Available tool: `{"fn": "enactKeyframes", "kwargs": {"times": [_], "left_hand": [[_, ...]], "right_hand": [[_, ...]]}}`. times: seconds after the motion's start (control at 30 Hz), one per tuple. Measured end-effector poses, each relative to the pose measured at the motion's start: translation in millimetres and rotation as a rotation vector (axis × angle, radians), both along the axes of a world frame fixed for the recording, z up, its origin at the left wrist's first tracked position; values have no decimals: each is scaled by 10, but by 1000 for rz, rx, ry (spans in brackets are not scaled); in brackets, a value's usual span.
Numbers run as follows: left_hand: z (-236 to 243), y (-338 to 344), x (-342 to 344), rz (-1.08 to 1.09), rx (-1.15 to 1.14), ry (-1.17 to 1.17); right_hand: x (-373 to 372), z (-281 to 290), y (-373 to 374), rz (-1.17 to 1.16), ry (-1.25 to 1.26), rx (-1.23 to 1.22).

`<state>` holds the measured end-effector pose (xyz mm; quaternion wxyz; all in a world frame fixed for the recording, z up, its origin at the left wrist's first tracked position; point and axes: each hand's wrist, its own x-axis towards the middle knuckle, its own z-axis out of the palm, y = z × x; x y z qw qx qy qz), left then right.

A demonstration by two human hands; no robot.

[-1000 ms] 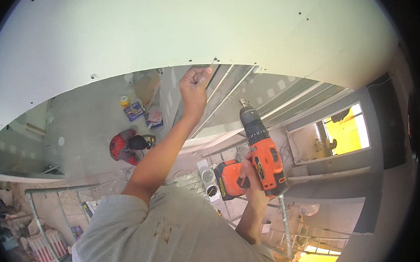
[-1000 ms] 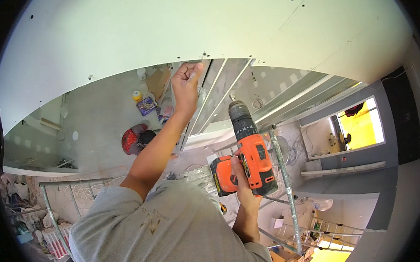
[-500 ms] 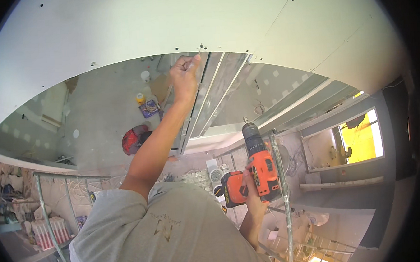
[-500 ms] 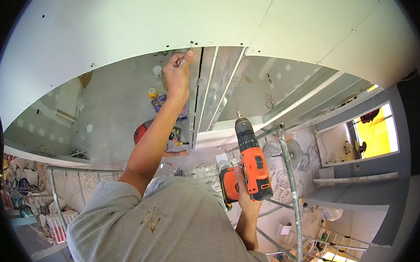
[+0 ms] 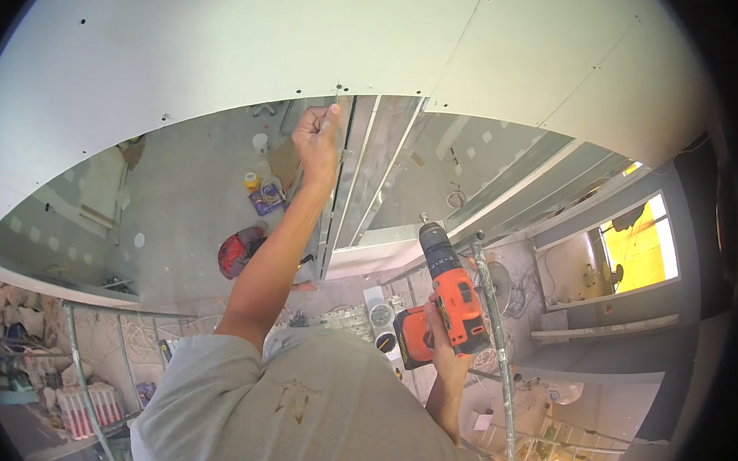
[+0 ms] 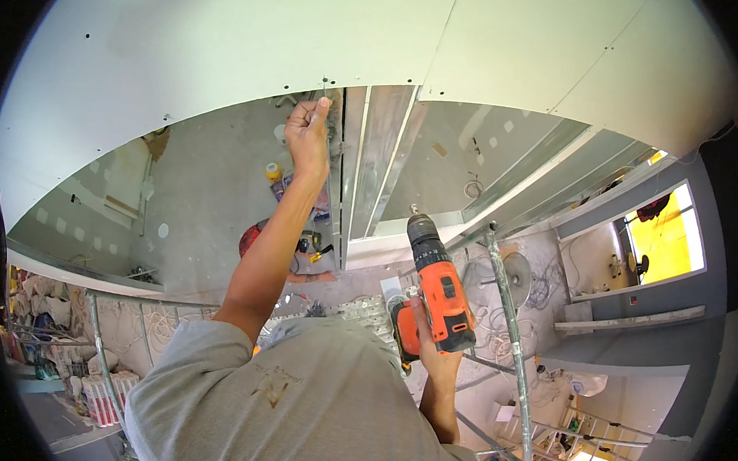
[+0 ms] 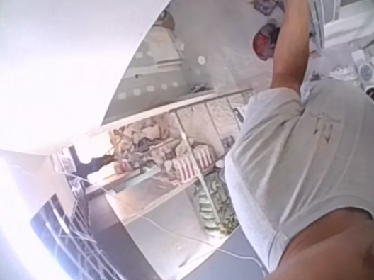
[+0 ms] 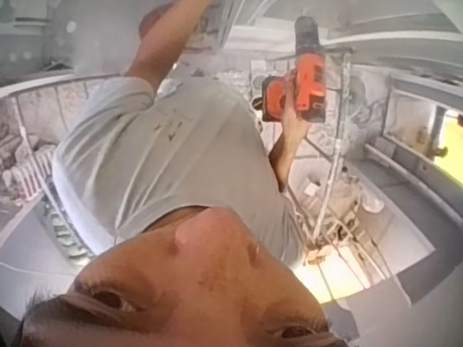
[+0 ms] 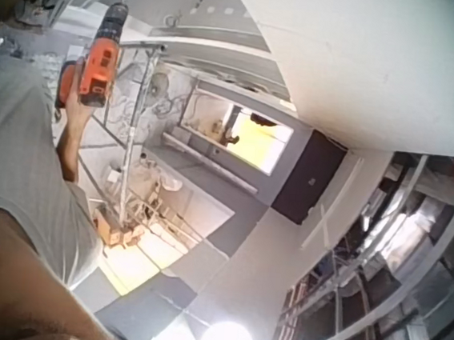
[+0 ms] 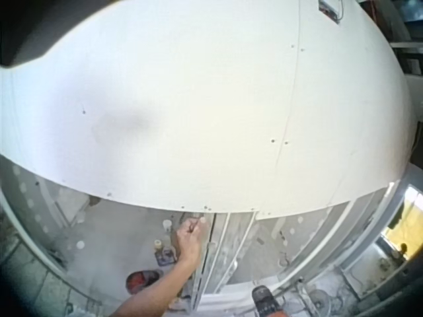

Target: The person aligns metal framing studs against the ceiling structure, drives screws into the frame using a power drill, and holds and positions the metal studs by hand.

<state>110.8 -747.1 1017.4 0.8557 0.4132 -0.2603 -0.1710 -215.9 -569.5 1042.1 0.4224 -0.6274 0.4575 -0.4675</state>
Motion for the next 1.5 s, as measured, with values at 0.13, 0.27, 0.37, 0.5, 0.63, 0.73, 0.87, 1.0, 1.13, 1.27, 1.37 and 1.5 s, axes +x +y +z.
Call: {"fn": "enactKeyframes", "kwargs": {"times": [0.13, 0.27, 0.37, 0.5, 0.63, 0.73, 0.87, 1.0, 1.13, 1.27, 1.37, 1.5], "left_hand": [[-31, -45, 21, 7, -15, 16], [-41, -66, 32, 9, -24, 7], [-39, -81, 36, 49, -27, 22], [-171, -40, -59, -30, -17, 23], [-281, 140, -293, -20, 146, -114], [-666, 188, -72, 92, 147, -354], [-981, 315, -23, -21, 179, -433], [-1345, 600, 35, -196, 232, -465], [-1823, 1084, 165, -94, 454, -386], [-2617, 1876, 184, -66, 815, -222], [-3237, 2744, 193, -315, 1314, -562], [-3760, 3879, -92, -532, 1685, -426]], "right_hand": [[-35, 1, 4, 14, 29, 7], [-106, -92, -41, 16, 31, 9], [-139, -76, -31, -5, 4, 64], [-278, -104, -9, -38, 10, 109], [-512, -172, 2, -138, 10, 162], [-666, -255, -83, -85, 113, -27], [-940, -562, -135, -108, 230, 136], [-1263, -927, -140, -141, 242, 104], [-1563, -1389, -238, -25, 292, 214], [-1854, -2070, -283, 114, 303, 468], [-1933, -2697, -285, 296, 311, 498], [-1750, -3050, -288, 504, 366, 665]]}}
